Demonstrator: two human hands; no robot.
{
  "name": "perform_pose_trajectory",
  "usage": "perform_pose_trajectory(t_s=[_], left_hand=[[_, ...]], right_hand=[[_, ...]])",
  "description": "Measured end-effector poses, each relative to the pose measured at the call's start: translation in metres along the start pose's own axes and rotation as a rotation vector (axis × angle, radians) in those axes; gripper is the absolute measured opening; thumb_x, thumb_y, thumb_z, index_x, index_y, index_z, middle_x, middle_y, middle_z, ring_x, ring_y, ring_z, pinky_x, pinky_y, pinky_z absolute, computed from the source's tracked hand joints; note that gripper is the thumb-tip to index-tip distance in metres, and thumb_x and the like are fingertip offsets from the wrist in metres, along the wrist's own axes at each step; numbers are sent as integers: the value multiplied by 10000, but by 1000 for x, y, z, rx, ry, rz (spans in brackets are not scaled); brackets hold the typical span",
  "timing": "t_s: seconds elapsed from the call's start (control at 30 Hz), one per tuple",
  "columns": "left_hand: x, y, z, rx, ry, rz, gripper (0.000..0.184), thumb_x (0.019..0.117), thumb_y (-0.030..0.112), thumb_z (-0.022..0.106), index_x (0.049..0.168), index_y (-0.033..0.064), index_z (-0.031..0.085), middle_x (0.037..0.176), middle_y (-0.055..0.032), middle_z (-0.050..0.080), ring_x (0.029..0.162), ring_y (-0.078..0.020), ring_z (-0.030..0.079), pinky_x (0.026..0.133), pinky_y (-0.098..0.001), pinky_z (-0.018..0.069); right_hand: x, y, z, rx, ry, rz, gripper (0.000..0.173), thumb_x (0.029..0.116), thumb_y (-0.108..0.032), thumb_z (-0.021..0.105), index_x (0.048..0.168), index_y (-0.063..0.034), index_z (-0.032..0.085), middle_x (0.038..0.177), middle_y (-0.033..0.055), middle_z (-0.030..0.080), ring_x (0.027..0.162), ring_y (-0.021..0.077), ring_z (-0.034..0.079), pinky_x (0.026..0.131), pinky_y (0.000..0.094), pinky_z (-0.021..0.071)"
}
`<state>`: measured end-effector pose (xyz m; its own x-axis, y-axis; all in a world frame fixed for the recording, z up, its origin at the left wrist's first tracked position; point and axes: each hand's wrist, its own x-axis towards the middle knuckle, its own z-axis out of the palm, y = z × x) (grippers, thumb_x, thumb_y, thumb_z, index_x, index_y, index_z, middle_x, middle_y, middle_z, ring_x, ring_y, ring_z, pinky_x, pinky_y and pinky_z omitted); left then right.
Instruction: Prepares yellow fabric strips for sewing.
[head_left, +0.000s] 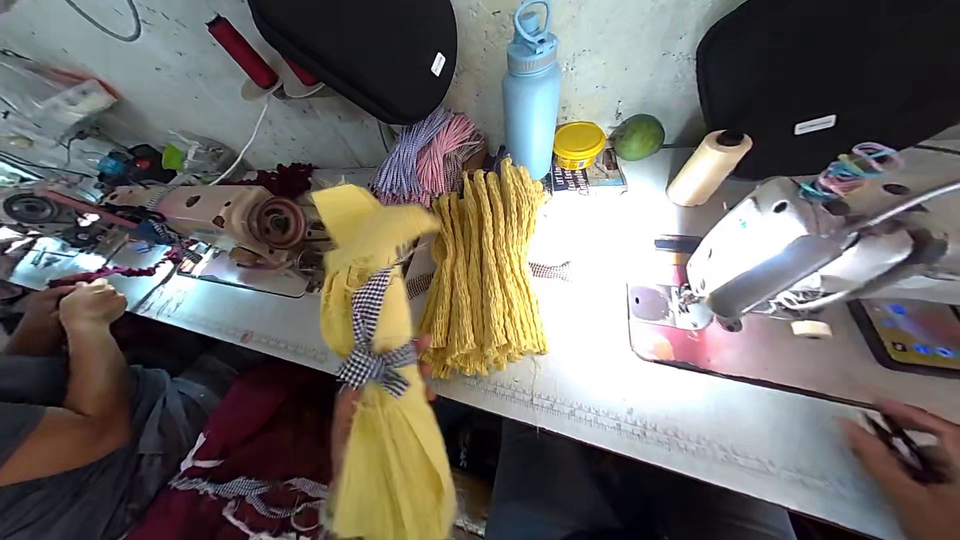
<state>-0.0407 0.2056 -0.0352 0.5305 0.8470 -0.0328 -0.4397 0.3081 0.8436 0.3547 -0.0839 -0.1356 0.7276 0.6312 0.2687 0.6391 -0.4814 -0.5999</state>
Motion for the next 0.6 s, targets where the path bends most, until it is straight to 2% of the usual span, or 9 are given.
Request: perform_pose_trajectory(t_s=[0.07, 0.1, 0.2, 0.3, 0.37, 0.4, 0.43, 0.5, 0.6], left_hand=[[2, -31, 19, -160, -57, -132, 623, 795, 578, 752, 1201, 111, 692, 1240, -155, 709, 984, -276, 738, 745, -383, 621], [3, -49, 25, -219, -104, -196, 625, 784, 552, 777, 1211, 104, 694, 1236, -159, 704, 990, -281, 732, 769, -405, 616], [3, -91, 60, -219, -141, -340, 417, 828, 467, 749, 1098, 148, 743, 1051, -87, 765, 913, -201, 754, 779, -361, 628], [8, -134, 70, -208, -257, -483, 432, 985, 366, 524, 1299, 70, 545, 1150, -101, 717, 982, -198, 726, 804, -343, 614], [0, -140, 87, 56, -212, -426, 374, 1050, 210, 386, 1368, 26, 452, 1156, 6, 679, 1027, -22, 670, 893, -215, 562], [-3, -141, 94, 181, -201, -395, 414, 1043, 149, 385, 1414, -33, 390, 1198, 7, 630, 1065, 29, 622, 941, -180, 521], [-5, -142, 100, 269, -215, -374, 485, 1033, 129, 415, 1453, -93, 320, 1244, -23, 593, 1093, 45, 592, 973, -171, 493], [-6, -144, 105, 336, -260, -367, 553, 989, 125, 520, 1444, -99, 302, 1231, -25, 603, 1079, 35, 611, 969, -187, 513], [-9, -146, 101, 361, -320, -393, 653, 909, 110, 660, 1444, -73, 332, 1211, -56, 651, 1070, -49, 668, 962, -264, 561]], right_hand=[[1, -24, 11, 77, -11, -144, 438, 976, -210, 637, 1219, 154, 621, 1129, 382, 633, 936, 443, 648, 826, 508, 537], [1, -39, 16, 116, 3, -203, 418, 974, -218, 631, 1192, 138, 649, 1093, 349, 653, 913, 387, 650, 805, 455, 543], [-3, -84, 26, 345, 12, -320, 354, 949, -278, 657, 1145, 14, 696, 976, 139, 674, 796, 76, 565, 683, 172, 461], [-1, -119, 32, 537, -58, -398, 227, 972, -241, 662, 1153, -106, 689, 975, 7, 642, 731, -64, 516, 618, 60, 414], [3, -136, 37, 549, -72, -449, 218, 993, -200, 638, 1174, -105, 714, 992, 36, 639, 741, -48, 541, 643, 56, 446], [5, -143, 41, 503, -72, -468, 251, 992, -216, 642, 1204, -107, 719, 998, 59, 644, 748, -13, 566, 647, 80, 469], [7, -147, 47, 432, -75, -478, 303, 981, -259, 660, 1239, -114, 723, 1006, 77, 657, 758, 32, 608, 643, 124, 510], [9, -152, 63, 289, -97, -471, 361, 924, -307, 712, 1225, -109, 743, 990, 113, 670, 729, 143, 652, 591, 254, 553], [10, -152, 80, 245, -111, -442, 150, 841, -123, 711, 977, -93, 763, 938, 132, 649, 687, 198, 646, 538, 312, 542]])
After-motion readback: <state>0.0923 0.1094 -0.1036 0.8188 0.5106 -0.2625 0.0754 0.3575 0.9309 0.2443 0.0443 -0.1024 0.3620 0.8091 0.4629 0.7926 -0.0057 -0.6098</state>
